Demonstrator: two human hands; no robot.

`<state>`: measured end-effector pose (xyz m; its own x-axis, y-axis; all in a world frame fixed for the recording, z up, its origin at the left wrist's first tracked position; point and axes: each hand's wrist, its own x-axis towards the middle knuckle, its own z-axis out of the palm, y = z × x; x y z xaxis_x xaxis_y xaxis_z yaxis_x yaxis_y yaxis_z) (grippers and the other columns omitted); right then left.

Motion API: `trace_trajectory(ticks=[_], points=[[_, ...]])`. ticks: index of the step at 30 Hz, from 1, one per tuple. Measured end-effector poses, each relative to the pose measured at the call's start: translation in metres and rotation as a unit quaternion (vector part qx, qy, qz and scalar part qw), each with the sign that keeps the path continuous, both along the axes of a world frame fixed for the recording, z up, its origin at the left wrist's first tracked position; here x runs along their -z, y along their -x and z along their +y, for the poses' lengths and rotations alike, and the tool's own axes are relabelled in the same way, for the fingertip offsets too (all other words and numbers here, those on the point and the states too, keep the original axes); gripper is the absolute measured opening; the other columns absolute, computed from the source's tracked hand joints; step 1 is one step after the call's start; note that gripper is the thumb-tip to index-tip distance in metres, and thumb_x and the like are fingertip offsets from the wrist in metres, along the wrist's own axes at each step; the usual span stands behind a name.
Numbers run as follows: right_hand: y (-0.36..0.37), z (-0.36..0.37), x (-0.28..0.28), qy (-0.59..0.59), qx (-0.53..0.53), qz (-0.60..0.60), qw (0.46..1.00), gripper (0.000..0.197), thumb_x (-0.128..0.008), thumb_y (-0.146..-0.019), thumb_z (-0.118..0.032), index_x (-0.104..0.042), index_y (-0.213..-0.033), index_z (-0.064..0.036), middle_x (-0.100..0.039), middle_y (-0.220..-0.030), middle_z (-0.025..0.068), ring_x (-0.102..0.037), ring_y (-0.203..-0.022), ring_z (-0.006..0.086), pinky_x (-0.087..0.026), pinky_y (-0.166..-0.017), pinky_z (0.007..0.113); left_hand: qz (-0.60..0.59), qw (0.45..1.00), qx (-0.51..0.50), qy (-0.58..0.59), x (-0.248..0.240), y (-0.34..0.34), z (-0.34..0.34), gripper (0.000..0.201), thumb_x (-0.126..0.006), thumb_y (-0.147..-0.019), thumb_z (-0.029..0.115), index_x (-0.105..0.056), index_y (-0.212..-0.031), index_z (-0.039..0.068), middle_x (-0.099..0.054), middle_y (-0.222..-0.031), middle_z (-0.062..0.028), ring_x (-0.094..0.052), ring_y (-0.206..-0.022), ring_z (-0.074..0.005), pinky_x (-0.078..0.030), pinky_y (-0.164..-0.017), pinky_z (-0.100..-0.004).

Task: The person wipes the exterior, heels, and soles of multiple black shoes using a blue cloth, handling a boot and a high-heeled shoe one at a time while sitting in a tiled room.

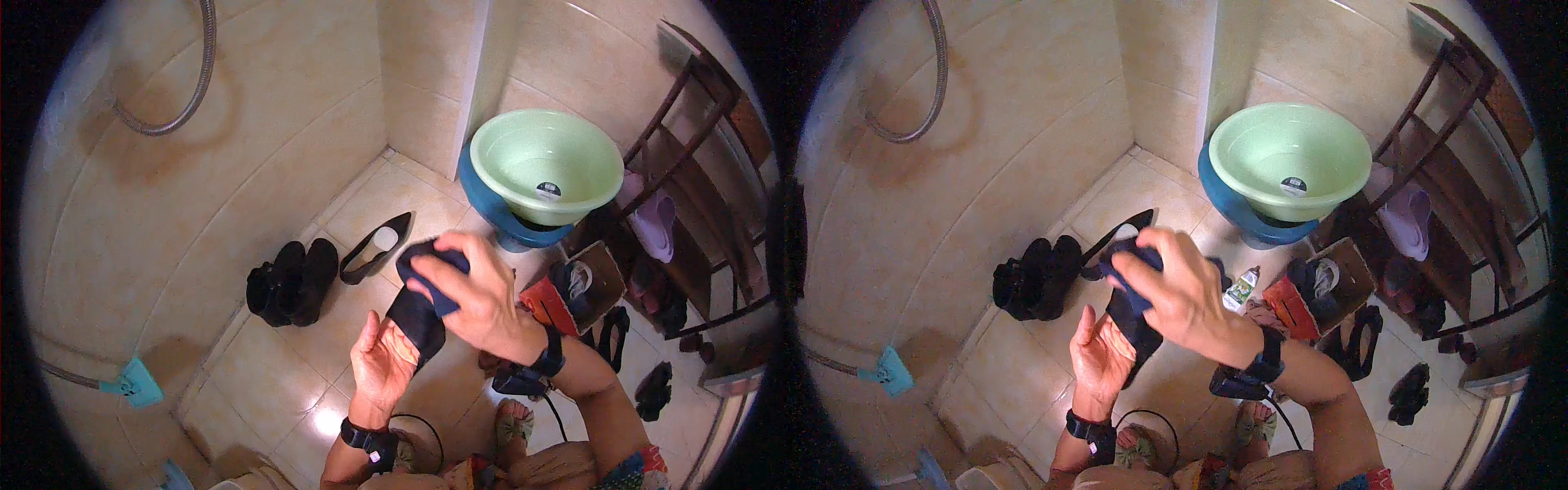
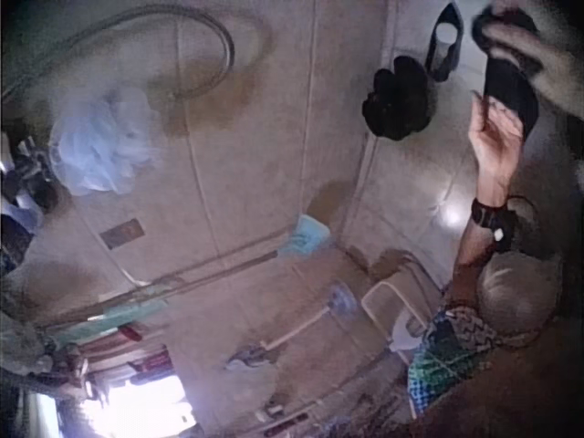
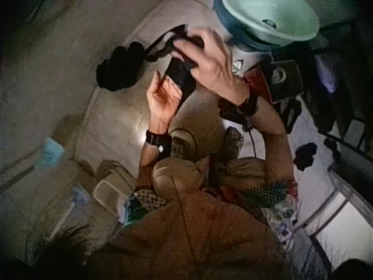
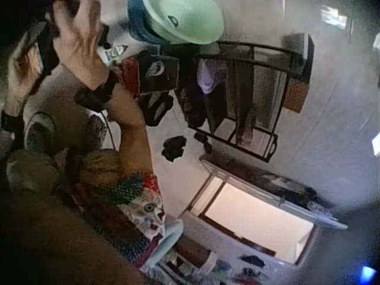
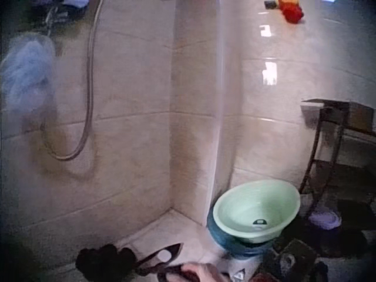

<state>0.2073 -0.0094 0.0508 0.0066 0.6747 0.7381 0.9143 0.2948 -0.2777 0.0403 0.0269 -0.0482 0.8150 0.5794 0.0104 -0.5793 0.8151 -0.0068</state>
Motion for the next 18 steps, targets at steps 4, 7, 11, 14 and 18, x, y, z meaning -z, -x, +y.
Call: trace_trajectory(ticks=[4, 7, 11, 14, 18], points=[[0.019, -0.022, 0.01, 0.016, -0.003, -0.057, 0.998, 0.036, -0.075, -0.069, -0.01, -0.068, -0.105, -0.0097, -0.056, -0.102, 0.0136, -0.06, -0.081, 0.0297, -0.052, -0.067, 0.038, -0.085, 0.992, 0.039, -0.082, 0.032, 0.015, 0.004, 0.067, -0.037, -0.099, 0.054, -0.056, -0.123, -0.005, -0.063, -0.122, -0.0172, -0.059, -0.116, -0.0281, -0.042, -0.104, -0.0405], [0.02, -0.043, 0.023, 0.036, -0.024, -0.159, 0.986, 0.038, -0.065, -0.071, -0.012, -0.065, -0.109, -0.0074, -0.055, -0.106, 0.017, -0.058, -0.077, 0.0282, -0.053, -0.063, 0.032, 0.165, 0.984, -0.016, -0.06, 0.003, 0.008, -0.008, 0.077, -0.034, -0.094, 0.066, -0.056, -0.127, 0.0, -0.065, -0.12, -0.0135, -0.06, -0.111, -0.0268, -0.042, -0.101, -0.0409], [0.007, -0.016, -0.006, 0.036, 0.03, -0.06, 0.997, 0.034, -0.068, -0.072, -0.012, -0.063, -0.105, -0.0052, -0.053, -0.099, 0.0142, -0.057, -0.081, 0.0273, -0.052, -0.063, 0.033, 0.24, 0.93, -0.087, -0.263, -0.007, -0.003, -0.02, 0.085, -0.035, -0.09, 0.07, -0.041, -0.141, 0.001, -0.053, -0.136, -0.0115, -0.048, -0.126, -0.0222, -0.032, -0.109, -0.039], [0.018, -0.017, 0.001, 0.021, 0.045, -0.071, 0.996, 0.034, -0.069, -0.07, -0.015, -0.064, -0.102, -0.0037, -0.052, -0.099, 0.0136, -0.056, -0.079, 0.0281, -0.052, -0.06, 0.034, 0.302, 0.853, -0.121, -0.409, 0.004, -0.001, -0.016, 0.088, -0.036, -0.089, 0.07, -0.034, -0.144, 0.001, -0.048, -0.14, -0.0096, -0.045, -0.128, -0.0201, -0.029, -0.11, -0.0367], [0.026, -0.027, -0.004, 0.088, -0.056, -0.02, 0.994, 0.029, -0.076, -0.067, -0.012, -0.067, -0.094, -0.007, -0.055, -0.096, 0.0127, -0.062, -0.076, 0.0293, -0.052, -0.058, 0.037, 0.422, 0.676, -0.109, -0.595, 0.015, 0.017, -0.017, 0.07, -0.044, -0.096, 0.056, -0.045, -0.135, -0.003, -0.058, -0.118, -0.0101, -0.054, -0.111, -0.0214, -0.041, -0.096, -0.032]])
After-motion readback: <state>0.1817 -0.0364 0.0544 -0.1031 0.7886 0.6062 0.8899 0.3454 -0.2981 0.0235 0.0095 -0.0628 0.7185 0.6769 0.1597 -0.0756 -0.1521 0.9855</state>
